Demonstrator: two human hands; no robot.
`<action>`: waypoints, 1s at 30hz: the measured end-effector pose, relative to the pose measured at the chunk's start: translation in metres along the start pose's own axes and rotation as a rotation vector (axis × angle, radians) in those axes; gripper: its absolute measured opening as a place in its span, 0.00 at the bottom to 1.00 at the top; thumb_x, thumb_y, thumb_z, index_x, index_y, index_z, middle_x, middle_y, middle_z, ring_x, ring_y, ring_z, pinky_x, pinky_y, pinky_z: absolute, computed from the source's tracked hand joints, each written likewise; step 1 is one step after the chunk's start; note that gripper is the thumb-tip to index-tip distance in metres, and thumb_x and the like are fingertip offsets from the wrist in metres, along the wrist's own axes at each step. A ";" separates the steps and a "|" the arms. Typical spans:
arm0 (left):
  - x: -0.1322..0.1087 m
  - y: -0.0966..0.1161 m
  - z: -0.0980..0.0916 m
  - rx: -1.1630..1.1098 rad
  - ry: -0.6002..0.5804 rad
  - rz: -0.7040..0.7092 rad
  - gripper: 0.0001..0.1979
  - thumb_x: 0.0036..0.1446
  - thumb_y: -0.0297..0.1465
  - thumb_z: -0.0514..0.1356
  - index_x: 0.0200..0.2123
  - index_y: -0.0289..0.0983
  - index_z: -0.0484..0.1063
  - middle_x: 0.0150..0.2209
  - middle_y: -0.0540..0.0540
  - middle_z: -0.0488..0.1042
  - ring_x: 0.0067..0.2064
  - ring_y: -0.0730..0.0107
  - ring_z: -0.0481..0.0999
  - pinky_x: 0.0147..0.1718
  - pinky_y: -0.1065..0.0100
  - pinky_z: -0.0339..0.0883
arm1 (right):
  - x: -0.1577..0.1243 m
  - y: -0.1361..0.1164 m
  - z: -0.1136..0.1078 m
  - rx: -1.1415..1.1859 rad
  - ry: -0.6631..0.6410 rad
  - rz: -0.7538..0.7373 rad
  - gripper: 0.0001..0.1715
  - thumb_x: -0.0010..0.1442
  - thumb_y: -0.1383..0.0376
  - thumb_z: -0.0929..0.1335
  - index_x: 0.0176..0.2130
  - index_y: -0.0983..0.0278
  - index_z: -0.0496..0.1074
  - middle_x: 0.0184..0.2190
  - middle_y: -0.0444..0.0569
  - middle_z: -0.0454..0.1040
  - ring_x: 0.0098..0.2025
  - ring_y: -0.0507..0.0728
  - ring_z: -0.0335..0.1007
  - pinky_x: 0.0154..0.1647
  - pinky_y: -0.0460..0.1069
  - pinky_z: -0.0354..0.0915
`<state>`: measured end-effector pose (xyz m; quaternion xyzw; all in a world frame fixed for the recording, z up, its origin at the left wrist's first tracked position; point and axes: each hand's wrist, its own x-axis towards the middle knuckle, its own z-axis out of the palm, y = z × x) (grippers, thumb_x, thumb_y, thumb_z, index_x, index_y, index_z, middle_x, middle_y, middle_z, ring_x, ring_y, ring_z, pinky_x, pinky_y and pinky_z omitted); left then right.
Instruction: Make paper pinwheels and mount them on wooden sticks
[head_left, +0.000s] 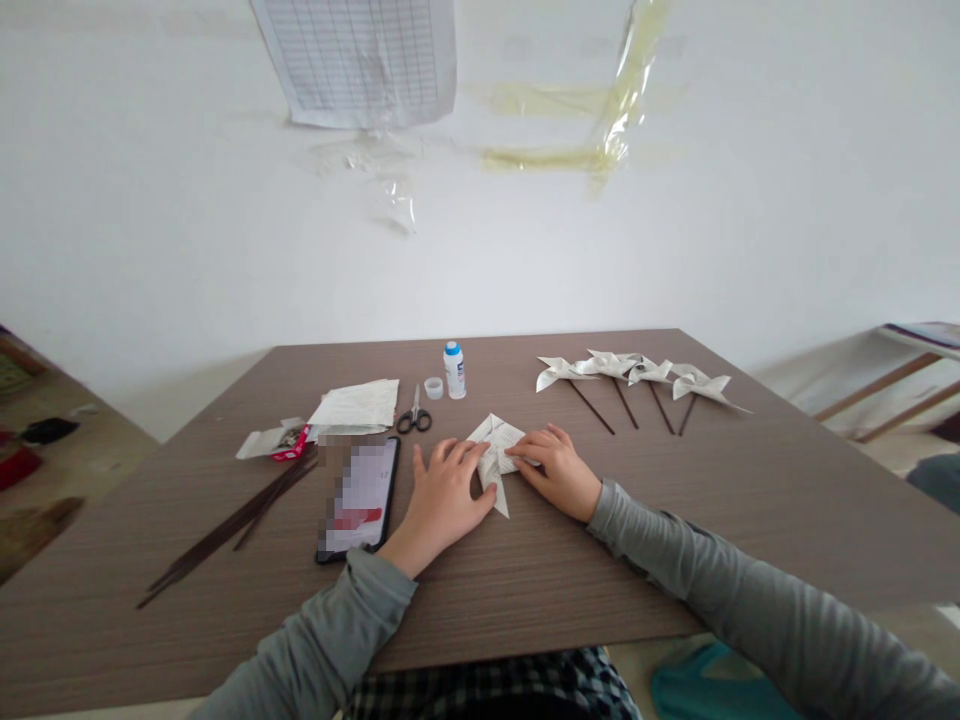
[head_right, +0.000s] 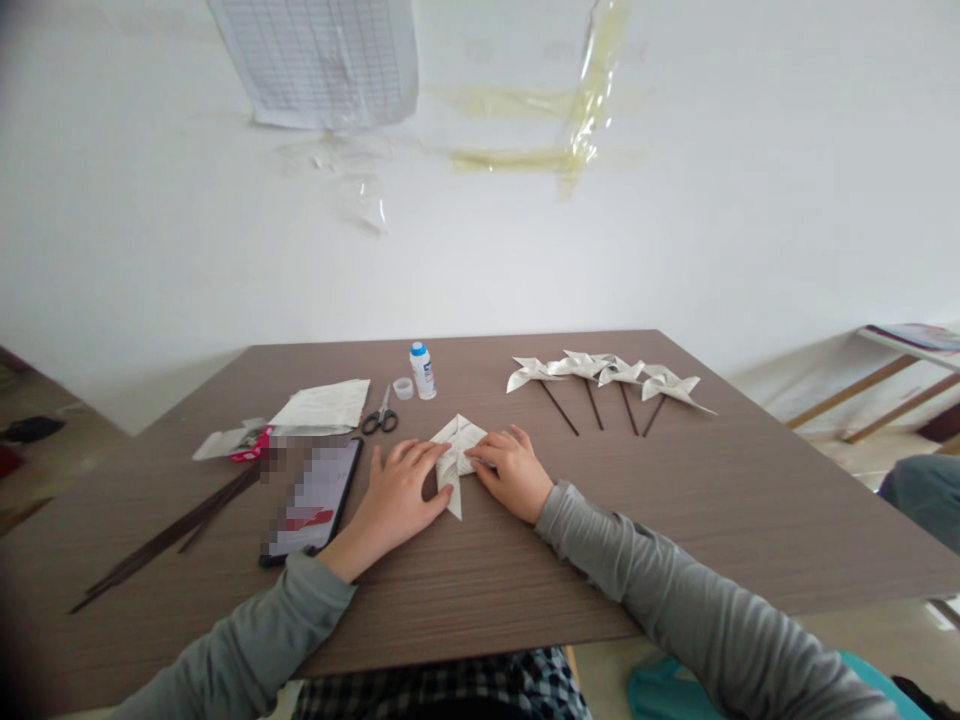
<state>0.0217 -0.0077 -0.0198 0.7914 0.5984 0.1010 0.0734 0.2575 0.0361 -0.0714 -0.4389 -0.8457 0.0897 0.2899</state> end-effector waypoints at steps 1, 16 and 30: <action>0.000 0.000 0.000 -0.004 -0.002 0.000 0.31 0.72 0.33 0.66 0.76 0.50 0.76 0.77 0.41 0.78 0.81 0.34 0.68 0.81 0.14 0.47 | 0.000 0.000 0.000 0.007 -0.008 -0.010 0.18 0.79 0.66 0.69 0.57 0.53 0.89 0.52 0.53 0.90 0.56 0.66 0.87 0.80 0.75 0.65; 0.003 -0.003 0.001 -0.013 0.012 0.031 0.29 0.70 0.35 0.67 0.73 0.53 0.80 0.74 0.39 0.79 0.78 0.32 0.68 0.79 0.13 0.49 | 0.002 -0.009 -0.007 -0.002 -0.089 0.003 0.19 0.79 0.68 0.69 0.58 0.56 0.88 0.54 0.54 0.89 0.59 0.68 0.84 0.80 0.79 0.61; 0.003 -0.003 0.000 0.005 0.002 0.028 0.27 0.71 0.35 0.67 0.70 0.55 0.83 0.73 0.39 0.79 0.78 0.32 0.69 0.78 0.11 0.48 | 0.001 -0.005 -0.006 -0.009 -0.087 -0.020 0.15 0.79 0.63 0.72 0.59 0.53 0.88 0.54 0.53 0.88 0.59 0.66 0.83 0.80 0.80 0.58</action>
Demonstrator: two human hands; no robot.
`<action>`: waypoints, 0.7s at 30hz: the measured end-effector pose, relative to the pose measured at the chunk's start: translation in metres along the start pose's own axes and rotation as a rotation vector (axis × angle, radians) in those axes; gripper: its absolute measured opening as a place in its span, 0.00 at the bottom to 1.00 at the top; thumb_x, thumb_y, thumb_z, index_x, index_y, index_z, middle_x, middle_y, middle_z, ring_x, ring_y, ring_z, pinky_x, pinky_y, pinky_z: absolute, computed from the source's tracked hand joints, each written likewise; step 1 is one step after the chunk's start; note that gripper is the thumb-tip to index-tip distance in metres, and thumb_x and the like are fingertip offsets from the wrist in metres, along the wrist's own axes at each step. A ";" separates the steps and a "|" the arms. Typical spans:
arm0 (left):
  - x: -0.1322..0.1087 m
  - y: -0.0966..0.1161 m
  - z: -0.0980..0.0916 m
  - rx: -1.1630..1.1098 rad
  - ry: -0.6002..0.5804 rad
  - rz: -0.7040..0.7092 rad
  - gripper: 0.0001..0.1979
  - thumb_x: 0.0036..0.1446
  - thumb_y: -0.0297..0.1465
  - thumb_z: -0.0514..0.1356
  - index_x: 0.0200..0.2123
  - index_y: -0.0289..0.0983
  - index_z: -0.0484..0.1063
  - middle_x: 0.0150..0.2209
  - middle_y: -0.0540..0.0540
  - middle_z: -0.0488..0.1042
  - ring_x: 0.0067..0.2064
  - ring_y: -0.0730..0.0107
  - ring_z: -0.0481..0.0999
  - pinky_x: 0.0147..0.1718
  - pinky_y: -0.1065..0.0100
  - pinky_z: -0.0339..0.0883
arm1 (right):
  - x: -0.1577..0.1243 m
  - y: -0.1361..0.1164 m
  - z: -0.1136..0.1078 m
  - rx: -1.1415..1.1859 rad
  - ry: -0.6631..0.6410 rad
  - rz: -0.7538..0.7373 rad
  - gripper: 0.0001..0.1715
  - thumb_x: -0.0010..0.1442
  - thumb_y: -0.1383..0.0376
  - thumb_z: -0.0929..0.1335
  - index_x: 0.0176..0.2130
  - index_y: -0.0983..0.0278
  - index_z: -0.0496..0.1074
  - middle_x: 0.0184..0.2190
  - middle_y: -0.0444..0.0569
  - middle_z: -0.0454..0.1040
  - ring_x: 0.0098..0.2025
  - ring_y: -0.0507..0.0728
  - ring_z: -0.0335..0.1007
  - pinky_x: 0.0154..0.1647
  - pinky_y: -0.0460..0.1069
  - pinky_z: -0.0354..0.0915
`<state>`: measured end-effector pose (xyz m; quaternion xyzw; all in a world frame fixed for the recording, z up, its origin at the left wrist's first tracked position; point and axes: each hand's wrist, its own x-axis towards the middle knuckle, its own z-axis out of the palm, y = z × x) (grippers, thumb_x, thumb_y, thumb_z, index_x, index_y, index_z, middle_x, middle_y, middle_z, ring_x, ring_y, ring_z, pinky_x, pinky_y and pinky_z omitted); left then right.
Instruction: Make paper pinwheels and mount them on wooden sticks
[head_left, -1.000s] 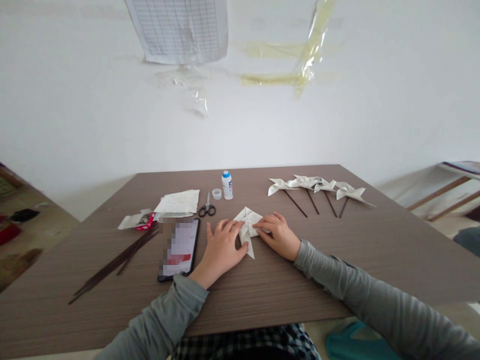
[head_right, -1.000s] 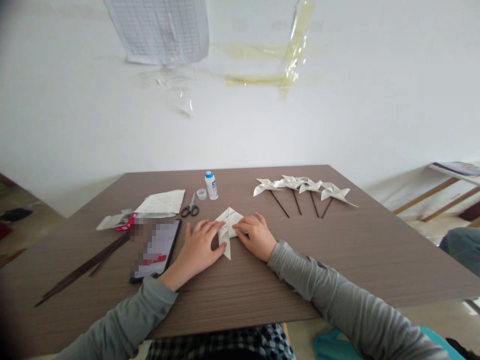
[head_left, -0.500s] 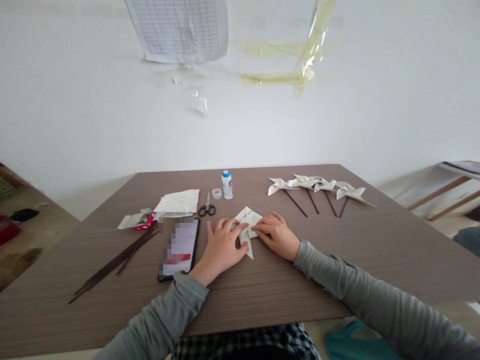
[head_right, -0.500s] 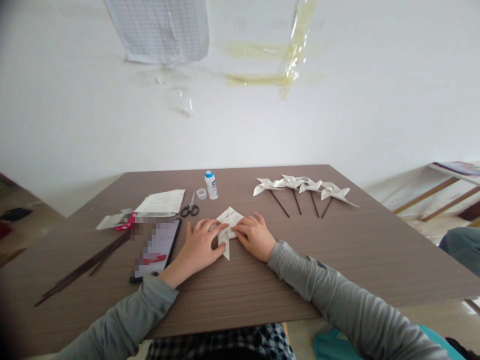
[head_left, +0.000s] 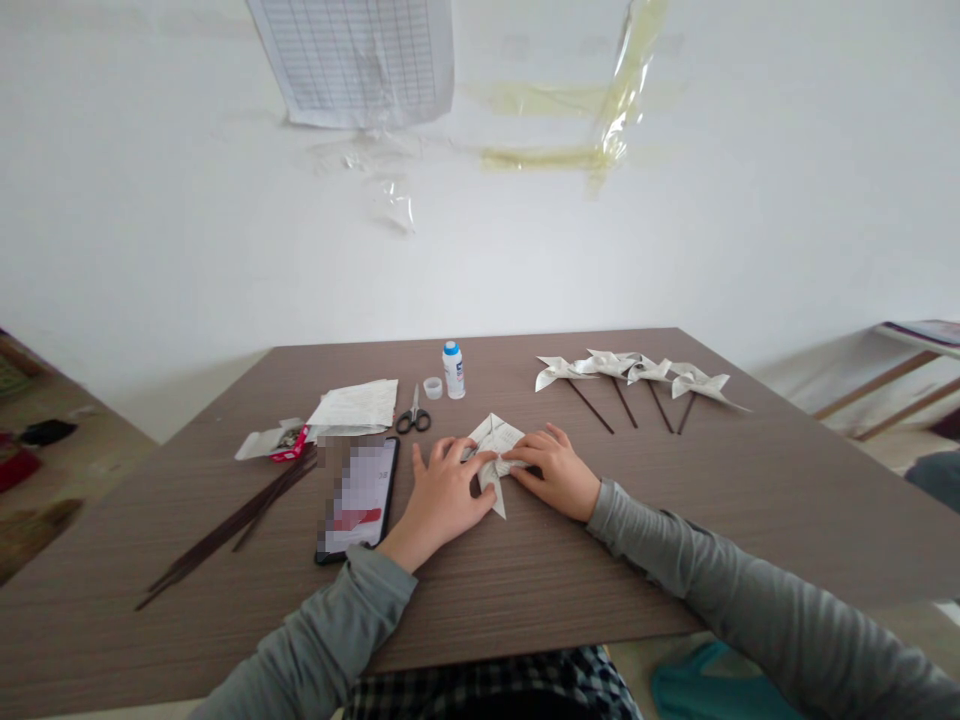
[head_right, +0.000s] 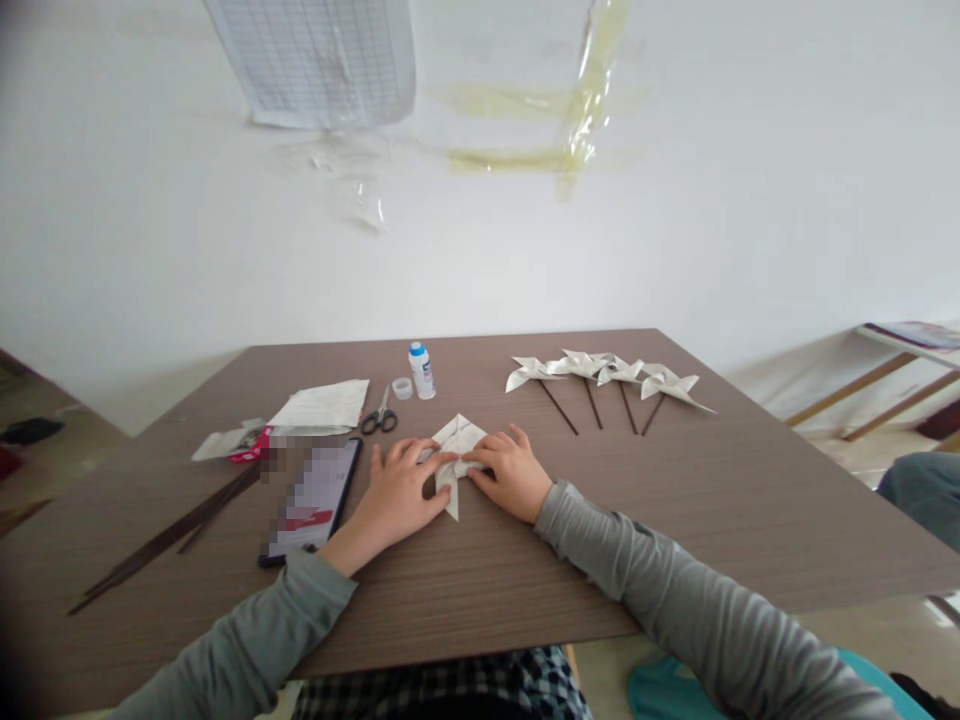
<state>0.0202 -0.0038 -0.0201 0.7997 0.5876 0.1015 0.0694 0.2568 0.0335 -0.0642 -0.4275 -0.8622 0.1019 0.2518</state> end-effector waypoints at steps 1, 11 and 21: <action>0.000 0.000 0.000 0.002 -0.003 -0.001 0.27 0.71 0.35 0.67 0.70 0.55 0.83 0.74 0.39 0.79 0.78 0.32 0.68 0.78 0.11 0.48 | 0.000 0.000 0.000 0.002 0.002 -0.001 0.15 0.79 0.63 0.73 0.59 0.53 0.88 0.54 0.53 0.88 0.59 0.66 0.83 0.81 0.80 0.58; 0.000 0.000 0.001 0.005 0.014 0.001 0.26 0.70 0.36 0.68 0.69 0.55 0.84 0.73 0.40 0.79 0.77 0.32 0.70 0.78 0.12 0.49 | 0.000 -0.002 -0.002 -0.023 0.005 -0.008 0.14 0.80 0.61 0.72 0.58 0.53 0.88 0.52 0.53 0.88 0.58 0.66 0.83 0.80 0.80 0.58; 0.000 0.002 -0.003 0.014 -0.016 0.001 0.26 0.72 0.36 0.66 0.71 0.55 0.82 0.75 0.40 0.78 0.78 0.31 0.68 0.77 0.09 0.47 | 0.000 -0.005 -0.005 -0.038 -0.012 0.010 0.14 0.79 0.63 0.73 0.58 0.54 0.88 0.52 0.53 0.88 0.59 0.67 0.83 0.80 0.80 0.60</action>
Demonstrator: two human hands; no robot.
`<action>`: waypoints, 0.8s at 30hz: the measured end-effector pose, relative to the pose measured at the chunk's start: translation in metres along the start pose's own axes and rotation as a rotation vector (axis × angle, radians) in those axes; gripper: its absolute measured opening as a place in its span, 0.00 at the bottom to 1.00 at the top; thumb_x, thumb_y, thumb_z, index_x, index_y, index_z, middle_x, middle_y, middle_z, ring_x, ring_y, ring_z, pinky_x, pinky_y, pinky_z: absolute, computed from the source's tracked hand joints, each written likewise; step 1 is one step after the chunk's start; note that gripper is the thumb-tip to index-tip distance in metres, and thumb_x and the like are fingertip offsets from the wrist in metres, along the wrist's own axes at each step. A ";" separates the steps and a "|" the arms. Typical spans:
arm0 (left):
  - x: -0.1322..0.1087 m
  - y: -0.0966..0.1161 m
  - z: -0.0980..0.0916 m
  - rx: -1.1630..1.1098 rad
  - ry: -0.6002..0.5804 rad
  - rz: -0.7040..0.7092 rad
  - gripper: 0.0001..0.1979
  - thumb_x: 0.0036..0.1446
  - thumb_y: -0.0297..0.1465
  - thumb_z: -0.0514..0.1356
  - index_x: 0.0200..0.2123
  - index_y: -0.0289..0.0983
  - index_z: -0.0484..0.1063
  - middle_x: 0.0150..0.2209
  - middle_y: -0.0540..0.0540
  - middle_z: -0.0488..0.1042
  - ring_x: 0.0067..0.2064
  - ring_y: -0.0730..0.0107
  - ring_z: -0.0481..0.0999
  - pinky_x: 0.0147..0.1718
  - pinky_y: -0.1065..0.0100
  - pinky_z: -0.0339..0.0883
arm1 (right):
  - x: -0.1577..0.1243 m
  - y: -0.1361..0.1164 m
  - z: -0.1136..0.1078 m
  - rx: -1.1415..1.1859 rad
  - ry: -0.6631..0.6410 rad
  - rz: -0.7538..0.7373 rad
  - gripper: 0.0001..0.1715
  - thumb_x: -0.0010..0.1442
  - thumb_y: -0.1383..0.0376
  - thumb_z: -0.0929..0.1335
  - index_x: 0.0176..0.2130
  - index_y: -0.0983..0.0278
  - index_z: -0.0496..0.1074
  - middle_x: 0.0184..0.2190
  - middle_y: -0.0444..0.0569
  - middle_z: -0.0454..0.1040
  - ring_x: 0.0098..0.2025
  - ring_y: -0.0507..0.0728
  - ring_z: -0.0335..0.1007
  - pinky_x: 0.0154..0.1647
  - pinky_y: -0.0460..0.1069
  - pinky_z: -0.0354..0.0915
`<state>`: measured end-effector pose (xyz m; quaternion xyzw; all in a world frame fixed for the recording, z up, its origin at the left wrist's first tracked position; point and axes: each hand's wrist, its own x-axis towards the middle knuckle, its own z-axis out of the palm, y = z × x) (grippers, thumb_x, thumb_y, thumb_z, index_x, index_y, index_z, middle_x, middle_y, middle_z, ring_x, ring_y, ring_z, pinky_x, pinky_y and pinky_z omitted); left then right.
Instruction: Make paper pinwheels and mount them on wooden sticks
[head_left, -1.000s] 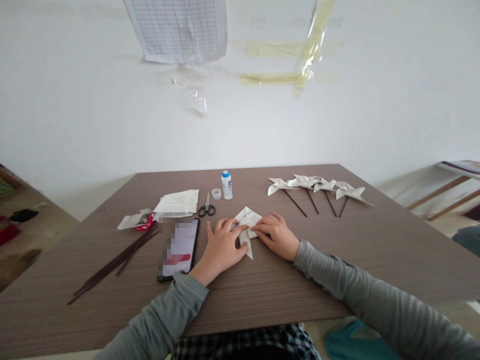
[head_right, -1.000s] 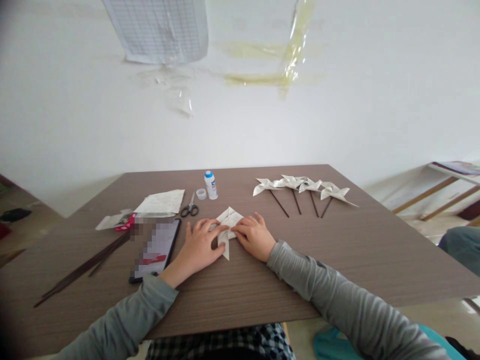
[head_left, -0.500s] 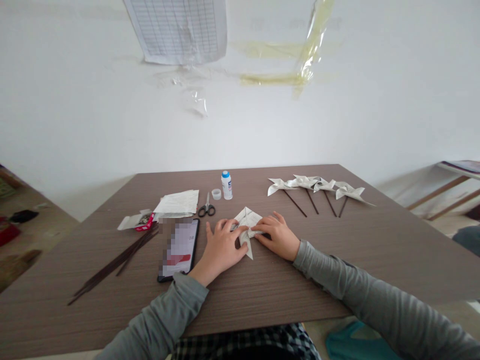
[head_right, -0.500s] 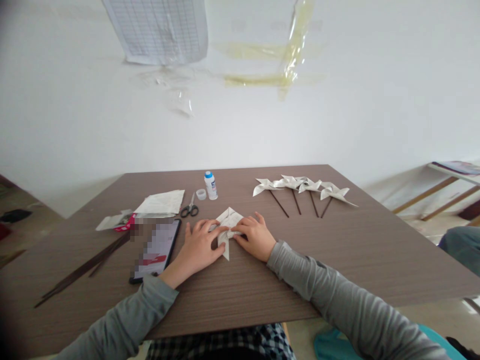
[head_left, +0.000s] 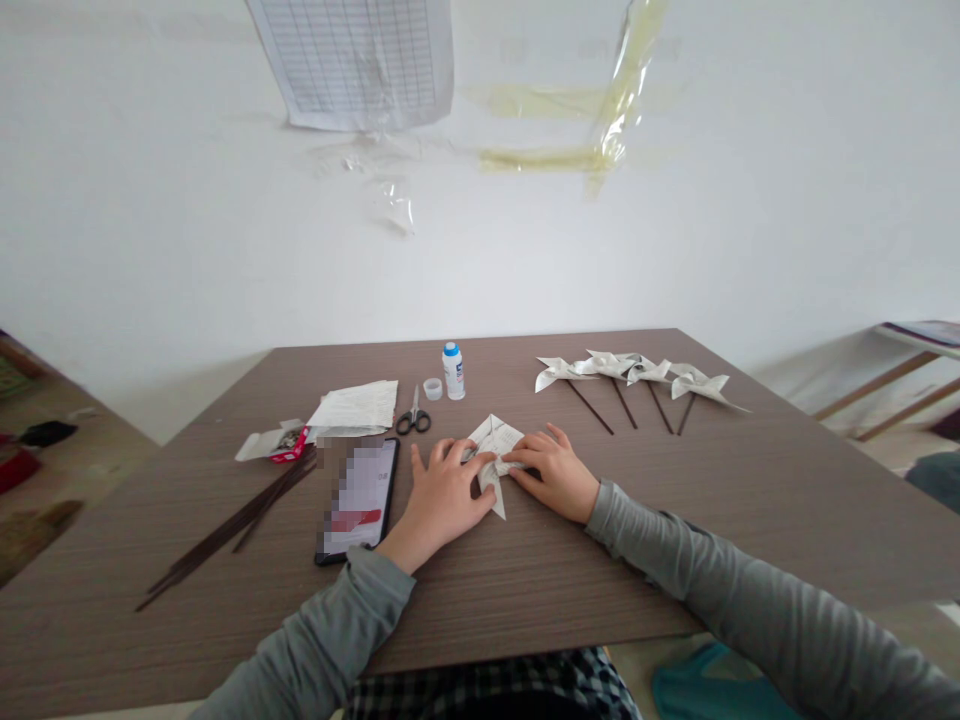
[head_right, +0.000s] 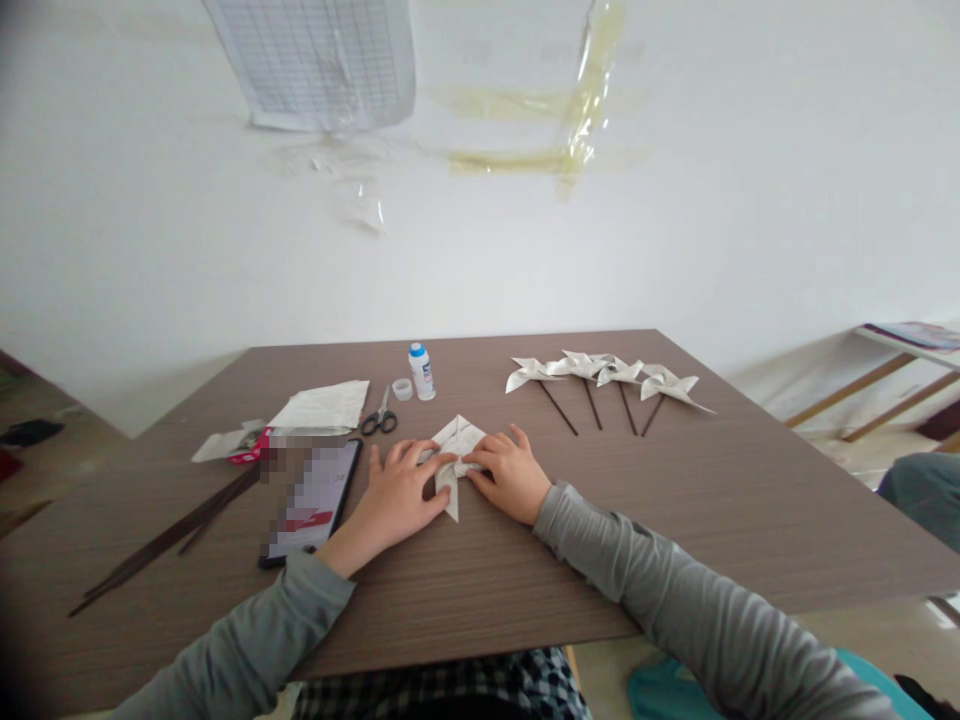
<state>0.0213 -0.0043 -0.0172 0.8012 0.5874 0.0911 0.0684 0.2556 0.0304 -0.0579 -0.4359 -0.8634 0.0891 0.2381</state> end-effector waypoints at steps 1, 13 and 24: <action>0.000 0.000 0.000 0.002 0.002 0.000 0.26 0.71 0.36 0.66 0.70 0.55 0.82 0.74 0.40 0.78 0.78 0.31 0.68 0.77 0.10 0.48 | 0.000 0.000 0.000 0.000 0.004 -0.002 0.13 0.79 0.63 0.73 0.58 0.53 0.88 0.52 0.53 0.88 0.58 0.67 0.84 0.80 0.80 0.60; 0.000 0.000 -0.002 0.012 -0.017 0.000 0.25 0.72 0.36 0.66 0.70 0.56 0.83 0.75 0.41 0.78 0.78 0.31 0.67 0.77 0.09 0.46 | 0.000 0.000 0.001 0.004 0.007 -0.006 0.13 0.79 0.62 0.73 0.57 0.55 0.88 0.52 0.54 0.88 0.59 0.68 0.84 0.80 0.83 0.59; 0.000 0.000 0.004 0.002 0.013 -0.009 0.29 0.71 0.35 0.66 0.73 0.54 0.78 0.74 0.40 0.78 0.78 0.32 0.69 0.77 0.08 0.47 | 0.000 0.000 0.000 0.009 0.009 -0.007 0.14 0.79 0.64 0.72 0.56 0.54 0.89 0.53 0.54 0.88 0.59 0.68 0.83 0.82 0.81 0.58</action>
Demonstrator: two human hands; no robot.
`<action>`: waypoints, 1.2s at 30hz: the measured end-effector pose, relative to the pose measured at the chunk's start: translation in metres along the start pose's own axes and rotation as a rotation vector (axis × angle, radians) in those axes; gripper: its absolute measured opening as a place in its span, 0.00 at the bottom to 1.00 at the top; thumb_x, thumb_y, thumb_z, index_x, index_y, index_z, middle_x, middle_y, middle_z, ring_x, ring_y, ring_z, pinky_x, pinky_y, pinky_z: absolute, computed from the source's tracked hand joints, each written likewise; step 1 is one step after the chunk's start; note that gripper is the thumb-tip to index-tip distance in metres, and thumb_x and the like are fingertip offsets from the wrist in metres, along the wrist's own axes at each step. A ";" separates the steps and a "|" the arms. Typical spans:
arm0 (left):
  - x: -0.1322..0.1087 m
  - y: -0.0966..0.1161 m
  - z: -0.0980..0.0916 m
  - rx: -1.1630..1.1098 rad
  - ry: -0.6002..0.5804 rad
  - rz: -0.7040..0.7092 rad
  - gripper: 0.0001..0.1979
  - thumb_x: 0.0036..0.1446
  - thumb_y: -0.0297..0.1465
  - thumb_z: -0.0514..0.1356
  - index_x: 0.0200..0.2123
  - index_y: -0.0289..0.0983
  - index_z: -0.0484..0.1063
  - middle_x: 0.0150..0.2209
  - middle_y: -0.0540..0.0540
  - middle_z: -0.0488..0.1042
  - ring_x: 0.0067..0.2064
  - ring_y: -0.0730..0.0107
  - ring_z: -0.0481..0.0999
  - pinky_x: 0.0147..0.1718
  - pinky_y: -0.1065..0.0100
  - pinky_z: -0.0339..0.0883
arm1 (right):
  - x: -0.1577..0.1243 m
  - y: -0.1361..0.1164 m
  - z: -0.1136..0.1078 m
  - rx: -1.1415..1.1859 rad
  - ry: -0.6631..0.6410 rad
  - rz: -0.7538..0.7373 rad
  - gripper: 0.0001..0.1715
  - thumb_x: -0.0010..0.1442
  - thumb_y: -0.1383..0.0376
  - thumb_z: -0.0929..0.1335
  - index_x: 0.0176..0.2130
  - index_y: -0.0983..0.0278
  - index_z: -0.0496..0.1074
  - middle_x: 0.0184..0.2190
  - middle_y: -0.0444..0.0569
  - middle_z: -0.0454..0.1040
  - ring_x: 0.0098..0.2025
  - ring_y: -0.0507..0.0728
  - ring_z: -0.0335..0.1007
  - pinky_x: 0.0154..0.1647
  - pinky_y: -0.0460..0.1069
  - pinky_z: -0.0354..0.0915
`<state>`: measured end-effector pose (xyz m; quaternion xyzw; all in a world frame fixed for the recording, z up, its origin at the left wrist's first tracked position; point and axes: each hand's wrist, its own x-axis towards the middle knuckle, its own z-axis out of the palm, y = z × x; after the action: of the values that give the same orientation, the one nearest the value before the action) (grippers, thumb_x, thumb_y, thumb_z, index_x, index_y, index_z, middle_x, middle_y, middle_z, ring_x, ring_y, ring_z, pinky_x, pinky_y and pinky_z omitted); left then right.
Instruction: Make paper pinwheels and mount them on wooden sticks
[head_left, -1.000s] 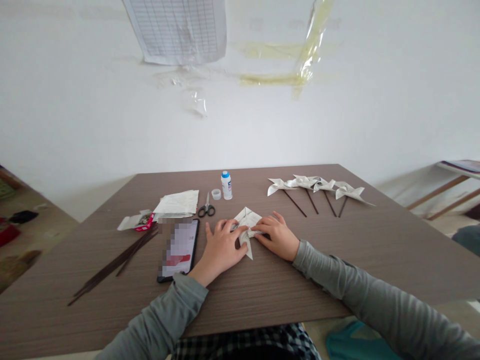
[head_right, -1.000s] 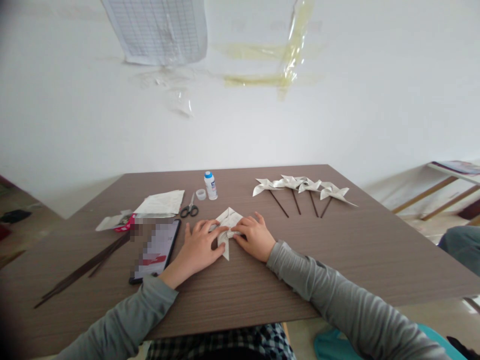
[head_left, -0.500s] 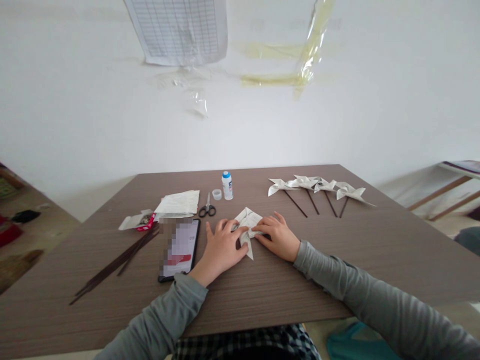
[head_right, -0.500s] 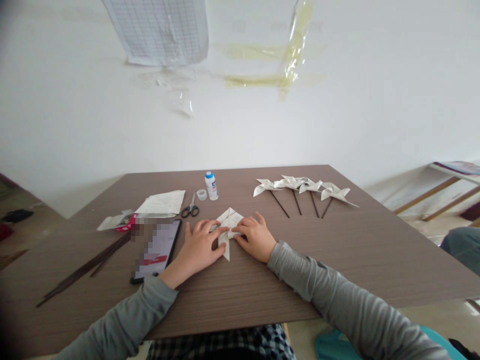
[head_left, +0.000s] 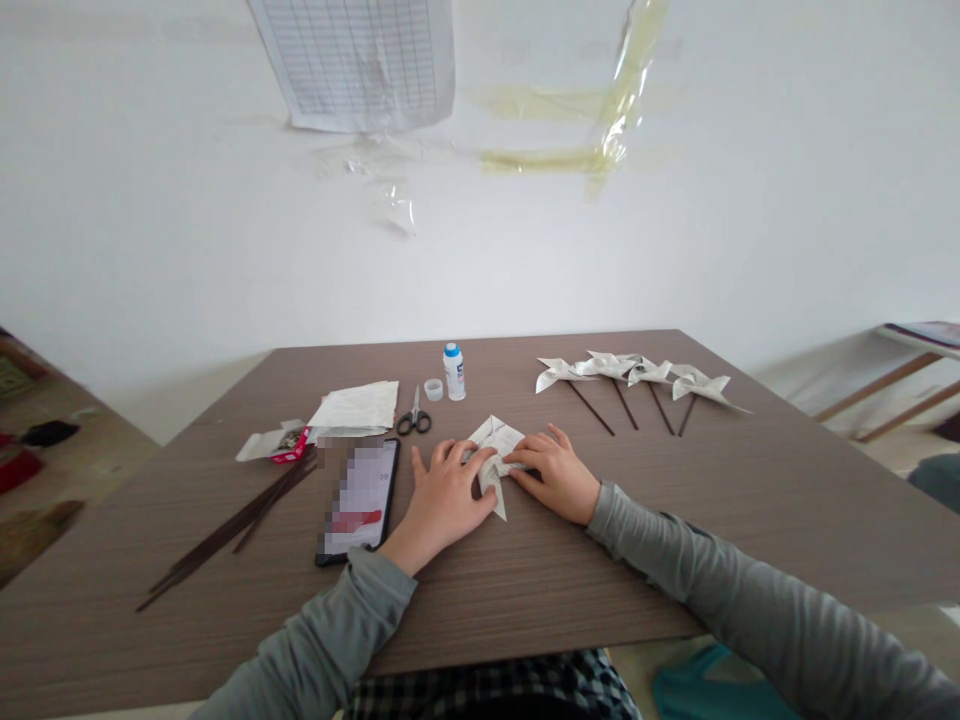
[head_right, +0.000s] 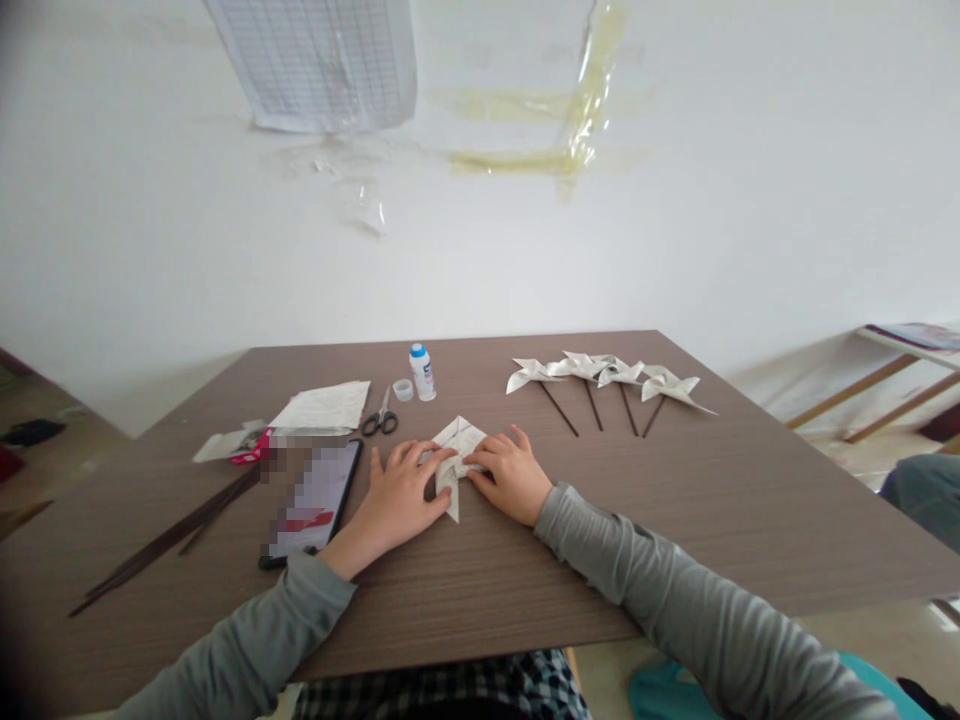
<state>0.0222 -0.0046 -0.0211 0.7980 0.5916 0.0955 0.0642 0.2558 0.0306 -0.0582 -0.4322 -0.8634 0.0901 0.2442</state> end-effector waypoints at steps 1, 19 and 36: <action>0.000 0.000 0.000 -0.001 0.003 -0.002 0.30 0.71 0.35 0.66 0.74 0.54 0.78 0.74 0.40 0.78 0.78 0.32 0.69 0.77 0.09 0.47 | 0.000 -0.001 -0.001 0.000 0.001 0.000 0.14 0.79 0.64 0.72 0.56 0.54 0.89 0.53 0.55 0.88 0.59 0.69 0.84 0.82 0.80 0.58; 0.001 0.003 -0.007 0.024 -0.038 -0.007 0.27 0.72 0.37 0.68 0.72 0.55 0.81 0.75 0.41 0.77 0.79 0.32 0.69 0.78 0.10 0.48 | 0.000 -0.003 -0.004 -0.017 -0.050 0.013 0.15 0.81 0.61 0.71 0.60 0.55 0.87 0.54 0.54 0.87 0.61 0.68 0.82 0.82 0.82 0.55; 0.001 0.005 -0.005 -0.017 -0.025 -0.030 0.27 0.70 0.34 0.68 0.71 0.52 0.82 0.75 0.39 0.77 0.79 0.32 0.68 0.78 0.10 0.49 | -0.001 0.000 -0.001 -0.038 -0.010 -0.011 0.14 0.80 0.63 0.72 0.58 0.54 0.87 0.53 0.52 0.88 0.59 0.66 0.83 0.82 0.78 0.57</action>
<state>0.0262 -0.0050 -0.0150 0.7896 0.6017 0.0896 0.0800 0.2571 0.0294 -0.0575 -0.4315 -0.8685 0.0746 0.2321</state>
